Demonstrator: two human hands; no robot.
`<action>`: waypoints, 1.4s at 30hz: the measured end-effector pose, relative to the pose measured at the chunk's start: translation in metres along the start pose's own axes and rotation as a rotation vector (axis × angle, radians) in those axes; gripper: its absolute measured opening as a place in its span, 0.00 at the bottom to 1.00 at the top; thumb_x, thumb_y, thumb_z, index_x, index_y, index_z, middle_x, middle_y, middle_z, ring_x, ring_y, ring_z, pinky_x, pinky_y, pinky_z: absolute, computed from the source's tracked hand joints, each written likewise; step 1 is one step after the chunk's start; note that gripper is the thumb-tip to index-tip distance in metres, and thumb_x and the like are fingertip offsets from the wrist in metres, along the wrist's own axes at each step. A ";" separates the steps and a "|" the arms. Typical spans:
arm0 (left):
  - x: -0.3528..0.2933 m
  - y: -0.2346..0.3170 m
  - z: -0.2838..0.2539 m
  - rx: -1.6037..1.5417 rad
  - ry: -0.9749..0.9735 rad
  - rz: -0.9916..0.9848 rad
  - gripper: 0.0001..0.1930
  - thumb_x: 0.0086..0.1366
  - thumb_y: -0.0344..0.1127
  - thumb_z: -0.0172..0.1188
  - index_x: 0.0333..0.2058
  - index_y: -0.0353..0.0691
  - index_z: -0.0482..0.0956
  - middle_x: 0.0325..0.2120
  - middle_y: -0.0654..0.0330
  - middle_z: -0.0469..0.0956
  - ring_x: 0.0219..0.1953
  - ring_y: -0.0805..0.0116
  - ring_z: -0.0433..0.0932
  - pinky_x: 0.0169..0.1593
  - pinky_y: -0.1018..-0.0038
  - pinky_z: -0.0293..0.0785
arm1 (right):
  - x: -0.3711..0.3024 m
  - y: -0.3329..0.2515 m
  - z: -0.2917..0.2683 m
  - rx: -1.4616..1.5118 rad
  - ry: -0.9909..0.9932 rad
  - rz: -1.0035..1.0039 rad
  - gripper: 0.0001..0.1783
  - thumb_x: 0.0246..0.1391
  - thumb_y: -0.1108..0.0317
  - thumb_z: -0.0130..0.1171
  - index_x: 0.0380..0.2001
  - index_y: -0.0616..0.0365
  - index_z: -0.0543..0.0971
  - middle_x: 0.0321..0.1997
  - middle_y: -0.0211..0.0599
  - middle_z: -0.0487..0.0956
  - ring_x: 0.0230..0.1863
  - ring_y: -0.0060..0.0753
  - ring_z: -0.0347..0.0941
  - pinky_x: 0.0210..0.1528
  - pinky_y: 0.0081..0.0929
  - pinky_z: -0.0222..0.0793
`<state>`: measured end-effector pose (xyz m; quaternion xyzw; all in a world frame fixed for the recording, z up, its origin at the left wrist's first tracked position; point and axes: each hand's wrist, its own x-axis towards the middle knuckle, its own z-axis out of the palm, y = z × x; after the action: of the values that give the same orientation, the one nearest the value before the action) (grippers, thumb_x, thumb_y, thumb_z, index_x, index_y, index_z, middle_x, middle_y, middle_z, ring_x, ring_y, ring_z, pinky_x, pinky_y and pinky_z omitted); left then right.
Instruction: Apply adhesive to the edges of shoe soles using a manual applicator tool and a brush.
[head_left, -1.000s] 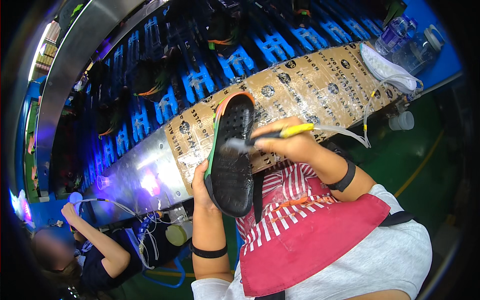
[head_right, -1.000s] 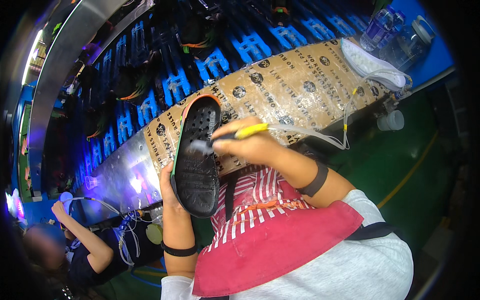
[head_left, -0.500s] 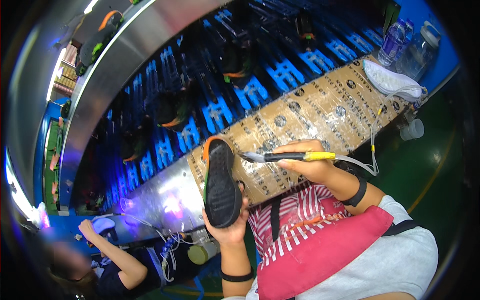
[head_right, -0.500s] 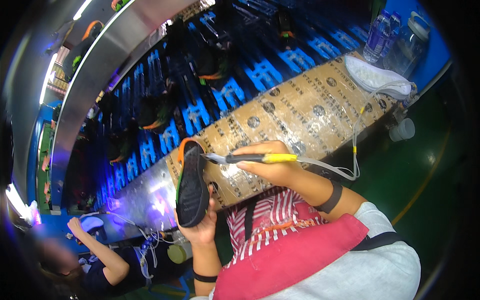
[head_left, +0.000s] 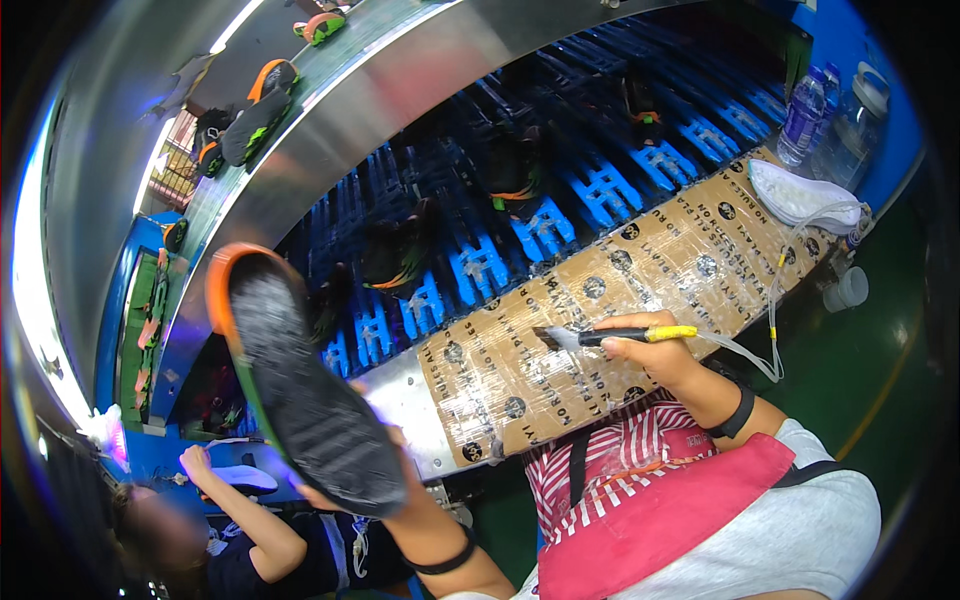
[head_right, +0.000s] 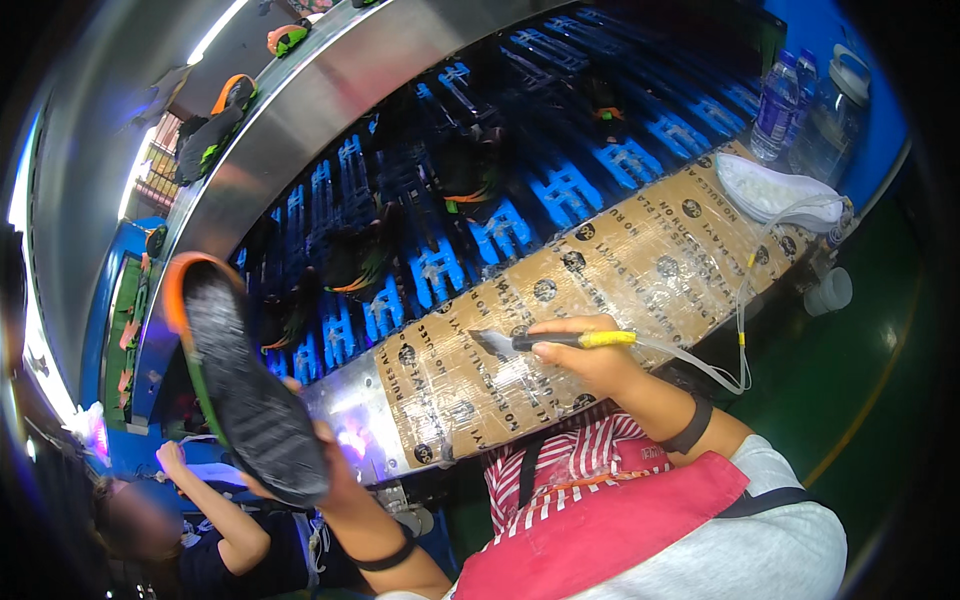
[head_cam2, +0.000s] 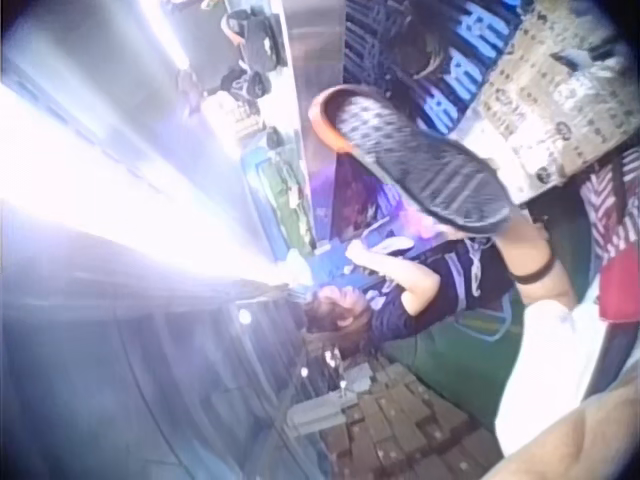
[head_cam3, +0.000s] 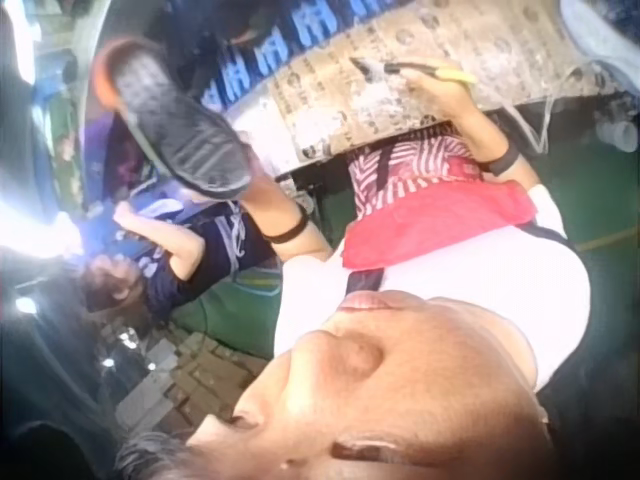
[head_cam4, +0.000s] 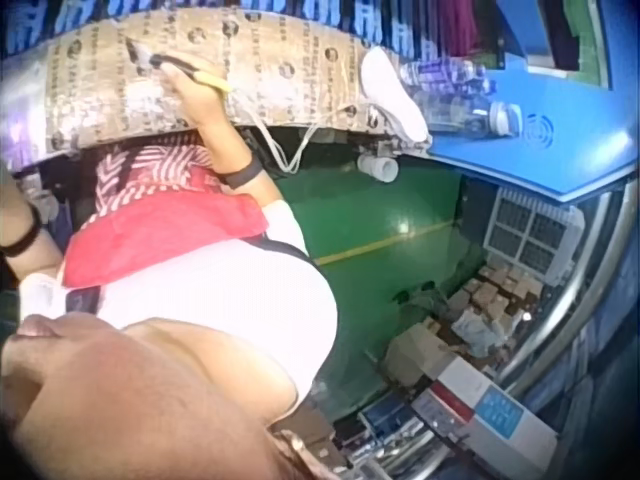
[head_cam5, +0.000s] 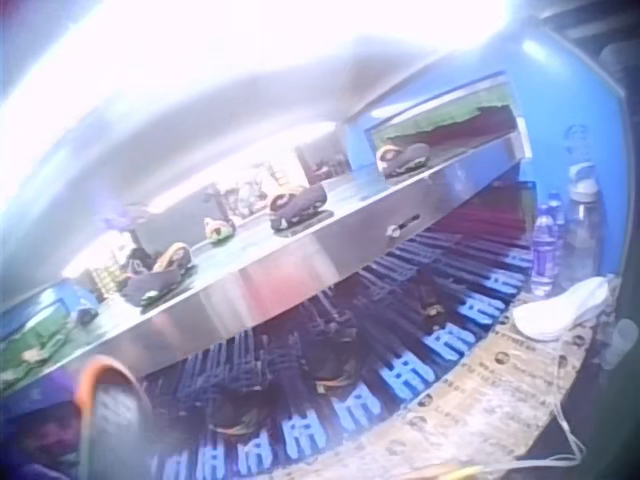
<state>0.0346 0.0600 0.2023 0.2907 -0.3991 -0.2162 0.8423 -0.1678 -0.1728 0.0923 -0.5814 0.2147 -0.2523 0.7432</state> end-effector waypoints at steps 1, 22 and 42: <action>0.026 0.008 0.015 -0.018 -0.026 0.100 0.38 0.58 0.50 0.51 0.60 0.41 0.44 0.60 0.47 0.43 0.61 0.48 0.45 0.37 0.57 0.77 | 0.000 -0.002 0.000 0.006 -0.006 -0.003 0.14 0.45 0.71 0.60 0.37 0.65 0.77 0.29 0.35 0.78 0.29 0.18 0.72 0.32 0.15 0.67; 0.214 0.087 -0.047 0.947 0.801 0.357 0.37 0.52 0.51 0.62 0.56 0.47 0.54 0.53 0.55 0.59 0.50 0.55 0.64 0.50 0.59 0.63 | 0.017 -0.004 -0.019 0.041 0.096 0.059 0.13 0.44 0.72 0.59 0.35 0.67 0.78 0.28 0.36 0.78 0.28 0.19 0.72 0.31 0.15 0.67; 0.265 0.133 -0.152 1.680 0.860 0.160 0.40 0.57 0.64 0.43 0.53 0.29 0.60 0.51 0.42 0.63 0.54 0.52 0.63 0.56 0.67 0.57 | 0.031 0.046 -0.053 0.297 0.180 0.126 0.13 0.44 0.72 0.57 0.36 0.65 0.76 0.22 0.34 0.76 0.20 0.17 0.68 0.22 0.12 0.62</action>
<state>0.3290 0.0481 0.3575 0.8286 -0.0983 0.3258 0.4446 -0.1706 -0.2235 0.0347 -0.4257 0.2765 -0.2852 0.8130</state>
